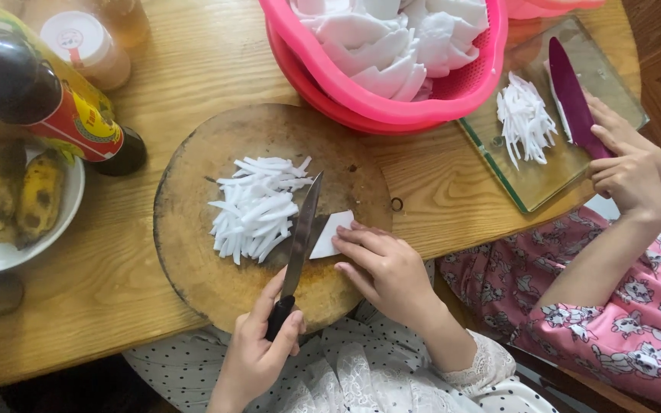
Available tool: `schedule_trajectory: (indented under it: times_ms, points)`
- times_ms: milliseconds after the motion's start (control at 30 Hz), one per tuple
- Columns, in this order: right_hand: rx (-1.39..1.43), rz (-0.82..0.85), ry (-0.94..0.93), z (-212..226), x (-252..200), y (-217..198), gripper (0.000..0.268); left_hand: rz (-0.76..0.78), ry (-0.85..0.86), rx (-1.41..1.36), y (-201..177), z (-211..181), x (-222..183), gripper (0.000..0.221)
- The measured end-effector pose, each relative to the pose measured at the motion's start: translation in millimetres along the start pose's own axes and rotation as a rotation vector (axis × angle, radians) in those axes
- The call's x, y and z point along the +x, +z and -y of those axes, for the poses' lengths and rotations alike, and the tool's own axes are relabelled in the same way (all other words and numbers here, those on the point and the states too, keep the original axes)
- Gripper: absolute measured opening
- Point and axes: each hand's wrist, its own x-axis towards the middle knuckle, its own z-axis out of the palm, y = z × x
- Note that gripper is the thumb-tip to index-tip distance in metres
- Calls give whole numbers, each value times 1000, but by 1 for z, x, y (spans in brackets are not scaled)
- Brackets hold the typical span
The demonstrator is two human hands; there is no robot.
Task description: Slicing white coconut meat into thin strips on a wooden cutting board using a knife
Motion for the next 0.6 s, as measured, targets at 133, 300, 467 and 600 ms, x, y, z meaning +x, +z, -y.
schedule_trajectory:
  times_ms: [133, 300, 467, 600]
  points:
    - [-5, -9, 2, -1, 0, 1, 30, -3, -3, 0, 0, 0, 0, 60]
    - [-5, 11, 14, -2, -1, 1, 30, -12, -21, 13, 1, -2, 0, 60]
    - [0, -2, 8, -2, -2, 1, 30, -6, 2, 29, 1, 0, 1, 60]
    - [11, -4, 11, -1, 0, 0, 29, 0, -8, 39, 0, -3, 1, 60]
